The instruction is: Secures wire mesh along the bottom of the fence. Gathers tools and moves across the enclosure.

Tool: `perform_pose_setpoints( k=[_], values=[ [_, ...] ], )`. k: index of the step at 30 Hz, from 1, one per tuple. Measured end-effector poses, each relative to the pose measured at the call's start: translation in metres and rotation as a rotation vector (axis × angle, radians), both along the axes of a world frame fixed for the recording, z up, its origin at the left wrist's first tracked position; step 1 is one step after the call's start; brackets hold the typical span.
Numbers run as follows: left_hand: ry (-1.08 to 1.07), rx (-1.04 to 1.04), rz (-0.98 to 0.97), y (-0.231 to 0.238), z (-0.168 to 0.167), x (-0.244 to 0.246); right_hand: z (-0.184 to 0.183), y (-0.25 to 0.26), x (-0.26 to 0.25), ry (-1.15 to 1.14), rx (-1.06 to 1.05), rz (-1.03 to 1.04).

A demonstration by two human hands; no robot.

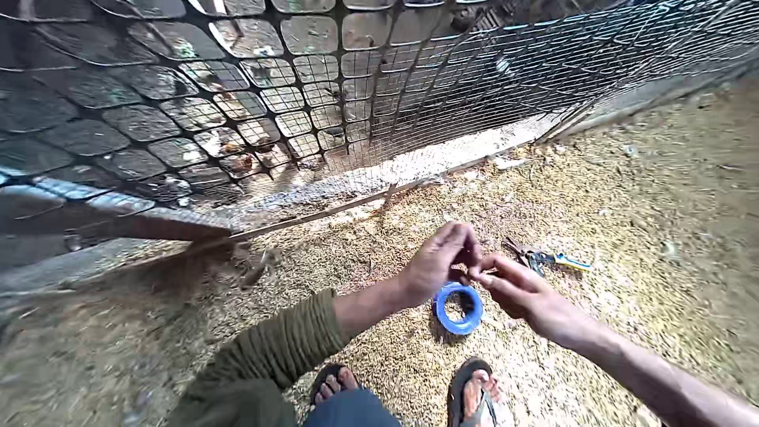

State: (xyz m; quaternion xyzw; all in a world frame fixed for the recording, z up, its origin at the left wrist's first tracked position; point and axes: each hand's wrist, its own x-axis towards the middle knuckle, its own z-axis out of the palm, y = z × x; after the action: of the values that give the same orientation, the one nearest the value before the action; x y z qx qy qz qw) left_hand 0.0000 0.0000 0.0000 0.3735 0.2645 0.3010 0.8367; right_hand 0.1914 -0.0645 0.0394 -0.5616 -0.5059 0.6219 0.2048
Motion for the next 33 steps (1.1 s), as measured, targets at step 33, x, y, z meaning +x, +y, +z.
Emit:
perform_pose_setpoints(
  k=[33],
  values=[
    [0.264,-0.029,0.628,0.070,-0.167,-0.073,-0.162,0.148,-0.079,0.166,0.129,-0.519]
  ],
)
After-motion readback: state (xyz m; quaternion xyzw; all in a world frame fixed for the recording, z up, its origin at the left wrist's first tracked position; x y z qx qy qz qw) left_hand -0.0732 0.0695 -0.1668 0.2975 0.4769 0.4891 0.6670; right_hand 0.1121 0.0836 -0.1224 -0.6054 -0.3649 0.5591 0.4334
